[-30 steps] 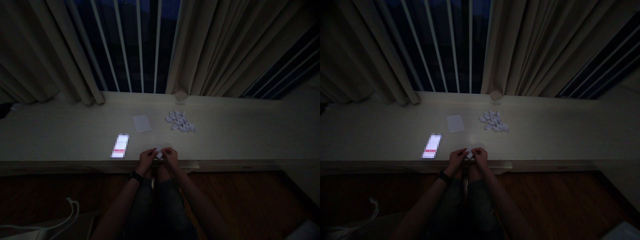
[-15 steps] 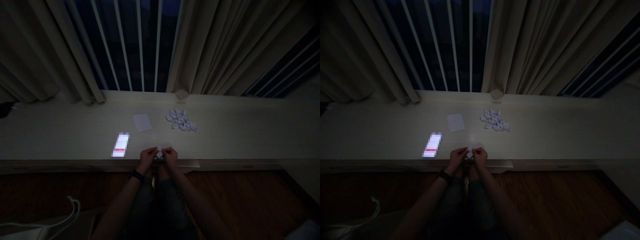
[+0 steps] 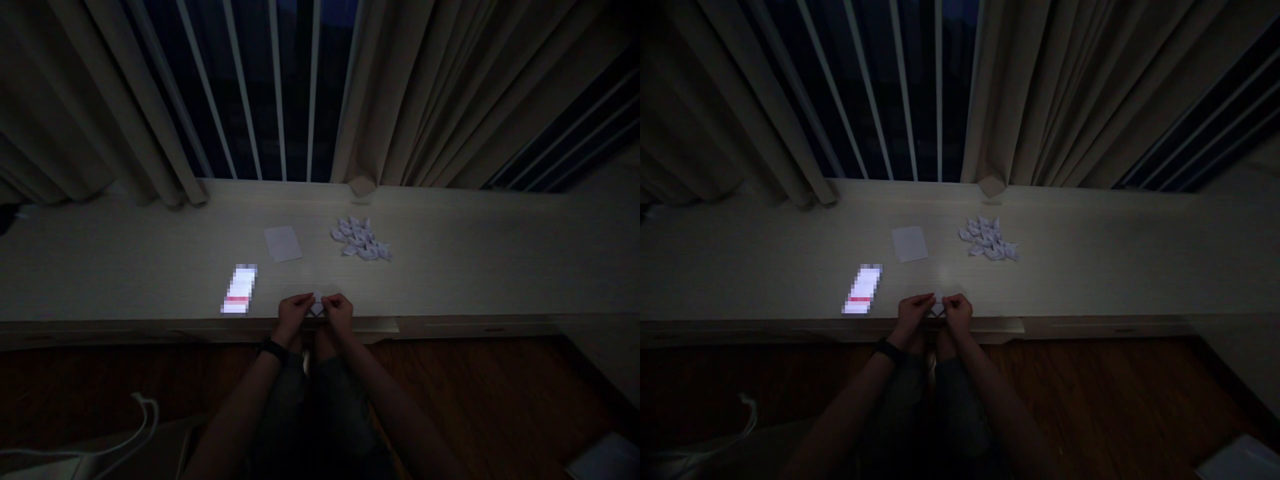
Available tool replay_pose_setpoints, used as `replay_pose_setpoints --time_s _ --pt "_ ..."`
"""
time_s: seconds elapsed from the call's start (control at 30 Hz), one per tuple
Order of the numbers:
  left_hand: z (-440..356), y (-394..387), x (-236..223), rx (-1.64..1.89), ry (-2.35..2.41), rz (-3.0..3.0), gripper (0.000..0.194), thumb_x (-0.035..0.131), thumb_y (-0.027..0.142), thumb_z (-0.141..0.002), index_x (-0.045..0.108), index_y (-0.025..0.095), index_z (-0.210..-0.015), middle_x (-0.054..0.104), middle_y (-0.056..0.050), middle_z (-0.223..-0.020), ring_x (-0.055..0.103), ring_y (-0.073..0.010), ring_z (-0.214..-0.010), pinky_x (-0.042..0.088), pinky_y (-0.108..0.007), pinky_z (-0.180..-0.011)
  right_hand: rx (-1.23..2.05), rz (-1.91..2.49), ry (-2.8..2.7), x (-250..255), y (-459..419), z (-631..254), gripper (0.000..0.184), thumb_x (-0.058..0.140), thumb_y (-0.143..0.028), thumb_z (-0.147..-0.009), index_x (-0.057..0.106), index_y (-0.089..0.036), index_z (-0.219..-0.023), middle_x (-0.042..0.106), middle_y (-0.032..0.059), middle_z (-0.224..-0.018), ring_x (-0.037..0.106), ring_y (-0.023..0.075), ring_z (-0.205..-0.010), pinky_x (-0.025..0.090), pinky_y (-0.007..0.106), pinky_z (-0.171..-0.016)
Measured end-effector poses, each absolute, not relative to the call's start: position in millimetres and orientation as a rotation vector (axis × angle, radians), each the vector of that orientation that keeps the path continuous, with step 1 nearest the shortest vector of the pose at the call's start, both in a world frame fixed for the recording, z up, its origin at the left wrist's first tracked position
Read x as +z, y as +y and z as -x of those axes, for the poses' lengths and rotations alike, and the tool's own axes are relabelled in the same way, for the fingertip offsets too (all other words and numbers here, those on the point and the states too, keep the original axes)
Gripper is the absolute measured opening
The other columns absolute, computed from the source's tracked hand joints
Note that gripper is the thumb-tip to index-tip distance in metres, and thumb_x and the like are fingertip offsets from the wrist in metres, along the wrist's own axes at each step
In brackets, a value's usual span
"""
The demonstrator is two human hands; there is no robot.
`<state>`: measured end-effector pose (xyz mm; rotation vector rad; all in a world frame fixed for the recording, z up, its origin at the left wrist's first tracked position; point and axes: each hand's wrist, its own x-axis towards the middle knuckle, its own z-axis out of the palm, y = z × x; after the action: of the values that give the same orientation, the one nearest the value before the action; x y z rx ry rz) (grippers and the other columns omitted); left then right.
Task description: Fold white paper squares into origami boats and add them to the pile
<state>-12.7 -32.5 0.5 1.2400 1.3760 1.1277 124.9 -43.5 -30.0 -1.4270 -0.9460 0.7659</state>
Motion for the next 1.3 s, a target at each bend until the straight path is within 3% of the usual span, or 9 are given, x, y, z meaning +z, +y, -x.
replay_pose_setpoints --time_s 0.53,0.7,0.83,1.0,1.1,1.3 --pt "13 -33 1 1.130 1.400 -1.281 0.029 0.070 0.037 -0.071 0.074 0.016 -0.091 0.073 -0.010 -0.091 0.068 -0.0214 -0.085 0.052 -0.032 -0.078 0.751 1.447 -0.921 -21 -47 -118 0.021 0.063 -0.038 -0.069 0.059 -0.018 -0.067 0.060 0.0018 -0.064 0.054 0.0166 -0.064 0.045 0.029 -0.065" --pt "14 -32 2 1.144 1.411 -1.271 0.028 0.071 0.035 -0.070 0.074 0.014 -0.088 0.073 -0.010 -0.088 0.068 -0.0210 -0.082 0.053 -0.031 -0.075 0.753 1.408 -0.859 -24 -45 -116 0.025 0.069 -0.036 -0.063 0.051 -0.020 -0.066 0.053 -0.0026 -0.060 0.050 0.0140 -0.058 0.043 0.026 -0.058" --pt "15 -31 1 1.146 1.418 -1.242 0.026 0.072 0.034 -0.068 0.074 0.013 -0.084 0.074 -0.009 -0.084 0.068 -0.0203 -0.078 0.053 -0.030 -0.072 0.831 1.367 -0.861 -24 -44 -117 0.028 0.069 -0.036 -0.063 0.047 -0.021 -0.073 0.051 -0.0051 -0.059 0.048 0.0123 -0.053 0.040 0.024 -0.052" --pt "17 -30 2 1.139 1.431 -1.205 0.026 0.073 0.034 -0.066 0.074 0.014 -0.083 0.074 -0.010 -0.083 0.068 -0.0205 -0.076 0.053 -0.031 -0.070 1.078 1.293 -0.951 -14 -43 -126 0.037 0.068 -0.040 -0.065 0.049 -0.022 -0.091 0.057 -0.0046 -0.058 0.053 0.0142 -0.052 0.041 0.024 -0.049" --pt "19 -30 4 1.125 1.397 -1.210 0.026 0.073 0.032 -0.064 0.074 0.013 -0.082 0.074 -0.010 -0.081 0.067 -0.0206 -0.074 0.053 -0.031 -0.069 1.178 1.244 -1.092 -6 -40 -129 0.037 0.069 -0.040 -0.064 0.053 -0.021 -0.092 0.060 -0.0037 -0.058 0.055 0.0146 -0.052 0.042 0.024 -0.049" --pt "23 -30 4 1.124 1.330 -1.188 0.029 0.075 0.035 -0.062 0.074 0.013 -0.082 0.073 -0.010 -0.081 0.067 -0.0205 -0.075 0.053 -0.030 -0.069 1.128 1.225 -1.170 1 -35 -126 0.034 0.070 -0.037 -0.063 0.054 -0.021 -0.088 0.048 -0.0093 -0.048 0.043 0.0096 -0.042 0.035 0.020 -0.043"
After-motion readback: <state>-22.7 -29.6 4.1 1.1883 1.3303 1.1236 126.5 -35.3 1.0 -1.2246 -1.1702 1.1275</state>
